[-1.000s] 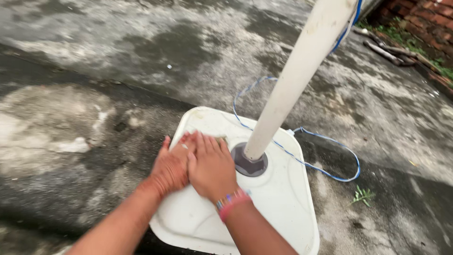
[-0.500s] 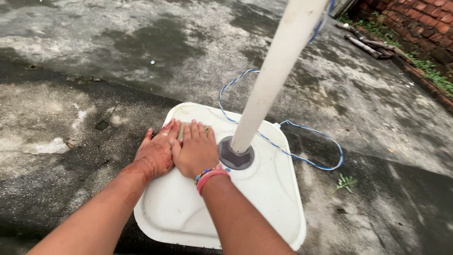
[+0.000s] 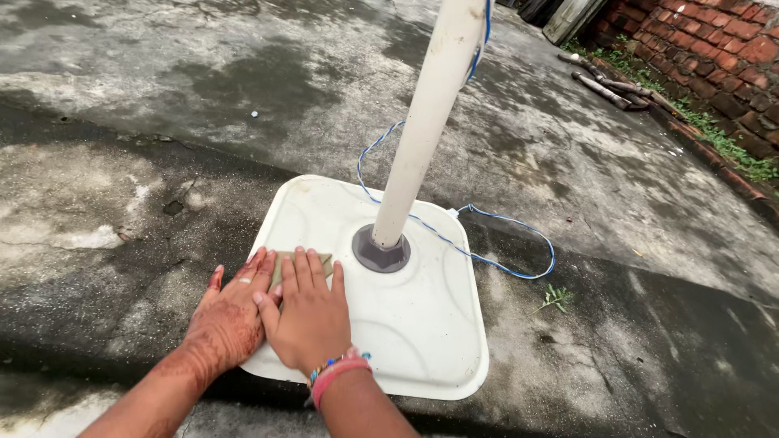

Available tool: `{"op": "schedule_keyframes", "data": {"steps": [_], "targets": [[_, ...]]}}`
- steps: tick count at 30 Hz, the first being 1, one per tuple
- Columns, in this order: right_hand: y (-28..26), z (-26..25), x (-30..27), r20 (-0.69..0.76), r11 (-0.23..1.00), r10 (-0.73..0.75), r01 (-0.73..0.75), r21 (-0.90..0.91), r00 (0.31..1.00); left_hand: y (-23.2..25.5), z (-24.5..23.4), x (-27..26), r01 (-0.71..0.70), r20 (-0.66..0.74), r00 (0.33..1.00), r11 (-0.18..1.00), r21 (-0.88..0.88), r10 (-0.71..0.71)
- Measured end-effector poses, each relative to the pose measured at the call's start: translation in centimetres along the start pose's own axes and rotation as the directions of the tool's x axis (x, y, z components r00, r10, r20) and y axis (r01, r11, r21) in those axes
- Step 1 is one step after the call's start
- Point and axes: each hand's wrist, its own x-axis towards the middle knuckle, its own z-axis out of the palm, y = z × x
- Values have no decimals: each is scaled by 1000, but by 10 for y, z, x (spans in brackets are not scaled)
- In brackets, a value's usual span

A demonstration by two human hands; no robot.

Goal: The person wipes the base and pole of a white stand using a cloth, moving it around the joints and edges.

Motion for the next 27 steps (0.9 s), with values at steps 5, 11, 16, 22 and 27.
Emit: {"op": "schedule_keyframes", "data": {"steps": [5, 11, 16, 22, 27], "targets": [[-3, -11, -18, -62, 1000, -12, 11, -14, 998, 18, -7, -11, 25, -37, 999, 997, -75, -28], [23, -1, 3, -206, 978, -49, 4, -211, 977, 25, -8, 26, -99, -87, 992, 993, -70, 92], [63, 9, 48, -186, 983, -74, 41, -177, 980, 23, -6, 88, -77, -119, 991, 980, -182, 56], [80, 33, 98, -142, 986, -15, -9, -169, 990, 7, -7, 135, -59, -58, 997, 985, -162, 50], [82, 42, 116, -81, 981, 79, -92, -173, 994, -5, 0, 146, -46, 29, 998, 997, -68, 48]]}}
